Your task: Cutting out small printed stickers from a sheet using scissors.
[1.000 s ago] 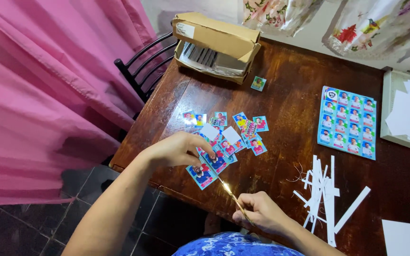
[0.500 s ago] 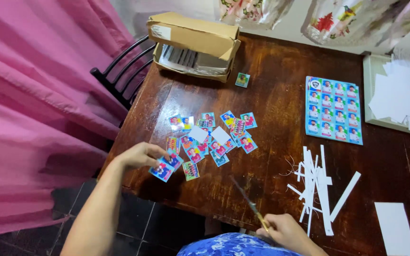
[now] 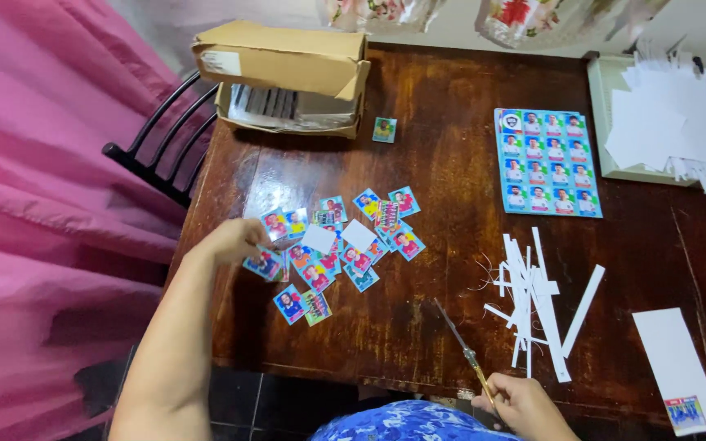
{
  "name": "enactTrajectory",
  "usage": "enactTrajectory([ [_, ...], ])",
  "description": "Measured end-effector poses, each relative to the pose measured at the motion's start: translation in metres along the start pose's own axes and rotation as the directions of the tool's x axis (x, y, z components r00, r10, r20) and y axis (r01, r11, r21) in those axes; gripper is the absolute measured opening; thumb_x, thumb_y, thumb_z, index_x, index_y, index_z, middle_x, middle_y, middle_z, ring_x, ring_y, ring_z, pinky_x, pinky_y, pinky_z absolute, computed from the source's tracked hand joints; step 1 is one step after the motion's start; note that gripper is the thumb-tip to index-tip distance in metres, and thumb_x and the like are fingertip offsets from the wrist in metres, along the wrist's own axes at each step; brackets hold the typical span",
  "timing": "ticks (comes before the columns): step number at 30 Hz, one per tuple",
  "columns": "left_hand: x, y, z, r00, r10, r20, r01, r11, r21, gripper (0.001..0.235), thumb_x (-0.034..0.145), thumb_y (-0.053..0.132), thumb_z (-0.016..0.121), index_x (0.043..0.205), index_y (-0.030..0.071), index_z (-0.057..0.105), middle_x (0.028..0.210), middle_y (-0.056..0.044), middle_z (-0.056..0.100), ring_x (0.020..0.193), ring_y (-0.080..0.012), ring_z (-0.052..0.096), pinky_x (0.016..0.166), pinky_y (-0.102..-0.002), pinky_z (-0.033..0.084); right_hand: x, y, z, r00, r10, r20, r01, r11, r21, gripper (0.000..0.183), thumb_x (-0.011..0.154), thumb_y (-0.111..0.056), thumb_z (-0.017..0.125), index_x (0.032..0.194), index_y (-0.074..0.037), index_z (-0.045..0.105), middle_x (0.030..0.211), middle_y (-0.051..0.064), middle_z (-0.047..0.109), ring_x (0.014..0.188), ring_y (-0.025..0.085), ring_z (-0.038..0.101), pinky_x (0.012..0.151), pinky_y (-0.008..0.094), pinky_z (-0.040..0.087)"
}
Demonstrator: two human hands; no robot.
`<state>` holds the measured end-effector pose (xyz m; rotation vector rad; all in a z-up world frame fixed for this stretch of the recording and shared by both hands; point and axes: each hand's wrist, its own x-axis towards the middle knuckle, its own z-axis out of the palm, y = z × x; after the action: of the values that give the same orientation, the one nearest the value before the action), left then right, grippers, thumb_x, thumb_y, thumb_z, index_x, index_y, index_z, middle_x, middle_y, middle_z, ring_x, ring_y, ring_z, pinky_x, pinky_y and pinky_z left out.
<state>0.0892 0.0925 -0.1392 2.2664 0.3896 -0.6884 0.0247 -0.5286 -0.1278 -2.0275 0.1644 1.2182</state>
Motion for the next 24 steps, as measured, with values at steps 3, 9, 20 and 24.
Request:
enactTrajectory([
  [3,0.059,-0.017,-0.009,0.993,0.099,-0.069,-0.075,0.953,0.294,0.060,0.059,0.004,0.090,0.115,0.015,0.071,0.097,-0.006,0.076,0.089,-0.0244,0.073,0.079,-0.041,0.059,-0.014,-0.010,0.002,0.999,-0.020,-0.051,0.004,0.954,-0.299,0.029,0.086,-0.026,0.081,0.077,-0.003,0.067,0.061,0.008,0.063,0.056,0.015,0.055,0.052,0.028,0.043],
  [9,0.090,0.046,0.024,0.908,0.402,-0.123,-0.275,0.789,0.549,0.041,0.066,0.018,0.089,0.105,0.016,0.076,0.114,-0.009,0.070,0.110,-0.0320,0.065,0.096,-0.043,0.055,-0.011,0.010,-0.001,0.983,0.169,-0.073,-0.179,0.971,-0.157,0.019,0.086,-0.021,0.077,0.078,-0.007,0.068,0.060,0.007,0.061,0.054,0.018,0.056,0.049,0.030,0.041],
  [20,0.070,0.082,0.048,0.912,0.409,-0.004,-0.310,0.698,0.645,0.050,0.057,0.011,0.089,0.100,0.016,0.067,0.113,-0.002,0.060,0.116,-0.0268,0.057,0.092,-0.042,0.055,-0.008,0.018,-0.011,0.985,0.163,-0.046,-0.160,0.984,0.074,0.022,0.099,-0.009,0.064,0.079,0.000,0.061,0.078,0.015,0.077,0.101,0.018,0.080,0.061,0.031,0.062],
  [24,0.067,0.083,0.047,0.906,0.424,0.014,-0.348,0.725,0.594,0.054,0.057,0.009,0.089,0.103,0.017,0.063,0.111,-0.004,0.060,0.113,-0.0294,0.059,0.090,-0.044,0.055,-0.012,0.003,-0.006,0.983,0.176,-0.052,-0.173,0.983,0.063,0.018,0.095,-0.009,0.065,0.080,0.000,0.062,0.075,0.012,0.079,0.101,0.014,0.084,0.061,0.031,0.061],
])
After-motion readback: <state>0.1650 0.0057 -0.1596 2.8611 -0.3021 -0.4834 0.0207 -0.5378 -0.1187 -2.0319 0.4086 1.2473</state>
